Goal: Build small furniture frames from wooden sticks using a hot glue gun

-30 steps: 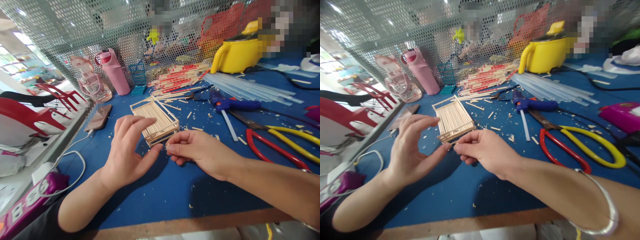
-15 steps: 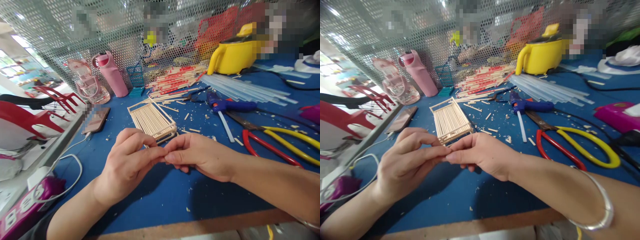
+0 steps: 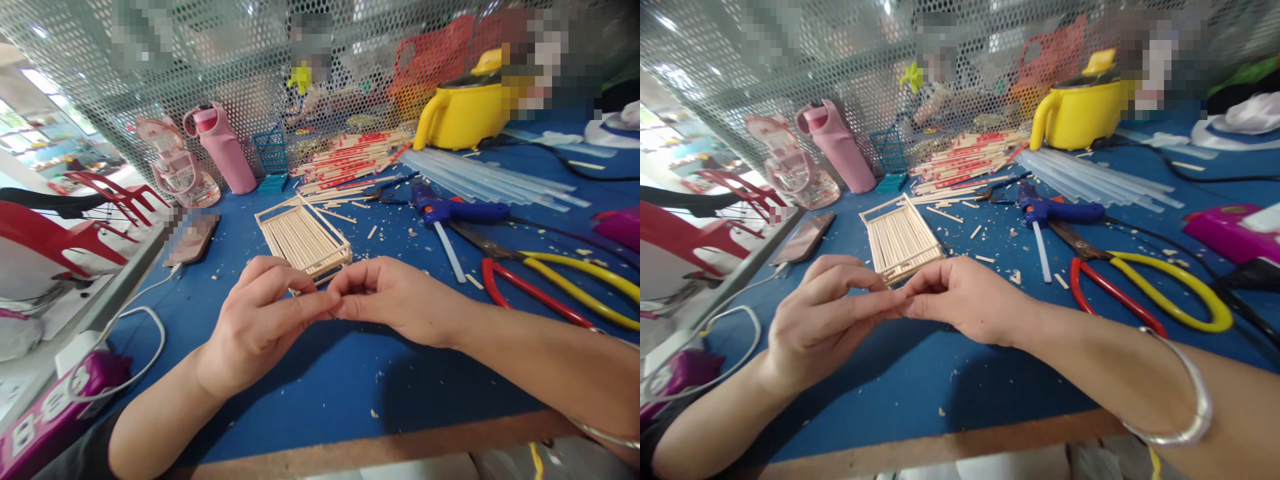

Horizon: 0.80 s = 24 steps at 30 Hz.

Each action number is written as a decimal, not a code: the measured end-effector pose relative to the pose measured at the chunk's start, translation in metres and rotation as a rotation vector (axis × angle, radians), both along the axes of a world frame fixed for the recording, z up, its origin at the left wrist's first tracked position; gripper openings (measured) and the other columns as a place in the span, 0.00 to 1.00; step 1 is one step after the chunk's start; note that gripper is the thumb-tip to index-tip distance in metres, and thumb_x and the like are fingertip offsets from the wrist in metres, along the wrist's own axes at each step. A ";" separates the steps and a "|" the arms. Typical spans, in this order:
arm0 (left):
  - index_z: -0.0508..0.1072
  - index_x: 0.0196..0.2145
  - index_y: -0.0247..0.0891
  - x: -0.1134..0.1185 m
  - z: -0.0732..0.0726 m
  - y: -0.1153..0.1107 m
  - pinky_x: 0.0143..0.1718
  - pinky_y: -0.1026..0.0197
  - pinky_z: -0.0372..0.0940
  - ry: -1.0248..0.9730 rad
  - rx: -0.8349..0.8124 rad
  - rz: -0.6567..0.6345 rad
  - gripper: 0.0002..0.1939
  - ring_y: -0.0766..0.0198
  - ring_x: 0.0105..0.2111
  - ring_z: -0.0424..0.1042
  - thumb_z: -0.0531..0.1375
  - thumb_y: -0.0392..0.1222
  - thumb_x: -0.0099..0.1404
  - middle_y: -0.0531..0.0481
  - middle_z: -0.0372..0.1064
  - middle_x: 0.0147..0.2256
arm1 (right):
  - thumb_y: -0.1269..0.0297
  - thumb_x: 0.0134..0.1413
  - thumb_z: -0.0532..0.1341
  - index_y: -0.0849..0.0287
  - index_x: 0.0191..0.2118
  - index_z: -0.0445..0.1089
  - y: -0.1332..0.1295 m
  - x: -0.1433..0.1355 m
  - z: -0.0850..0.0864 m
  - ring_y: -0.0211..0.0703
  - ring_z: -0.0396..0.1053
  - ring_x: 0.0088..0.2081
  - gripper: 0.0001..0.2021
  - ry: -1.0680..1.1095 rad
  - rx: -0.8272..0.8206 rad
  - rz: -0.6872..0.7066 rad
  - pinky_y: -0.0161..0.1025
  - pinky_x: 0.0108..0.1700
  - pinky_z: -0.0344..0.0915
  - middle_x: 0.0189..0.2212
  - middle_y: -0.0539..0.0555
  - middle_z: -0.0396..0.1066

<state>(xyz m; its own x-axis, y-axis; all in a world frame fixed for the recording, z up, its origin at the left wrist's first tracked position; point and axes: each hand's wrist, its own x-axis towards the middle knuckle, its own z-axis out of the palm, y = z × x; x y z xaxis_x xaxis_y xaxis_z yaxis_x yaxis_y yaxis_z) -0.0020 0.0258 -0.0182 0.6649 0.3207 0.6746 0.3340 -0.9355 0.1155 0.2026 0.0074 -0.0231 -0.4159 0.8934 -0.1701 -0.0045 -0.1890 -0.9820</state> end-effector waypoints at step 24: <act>0.47 0.64 0.44 0.019 -0.009 0.019 0.32 0.63 0.66 -0.051 -0.714 0.276 0.43 0.65 0.33 0.73 0.58 0.28 0.54 0.50 0.72 0.39 | 0.67 0.52 0.62 0.61 0.28 0.74 0.012 -0.023 -0.016 0.29 0.61 0.17 0.06 -0.187 0.103 -0.390 0.28 0.18 0.57 0.19 0.46 0.67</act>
<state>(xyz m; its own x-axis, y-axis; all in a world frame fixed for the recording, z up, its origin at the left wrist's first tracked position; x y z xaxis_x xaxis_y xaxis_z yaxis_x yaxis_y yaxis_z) 0.0166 0.0448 -0.0274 0.4712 0.8401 0.2687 0.5226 -0.5113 0.6823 0.1798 0.0190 -0.0394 -0.0154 0.9936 -0.1123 0.1233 -0.1095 -0.9863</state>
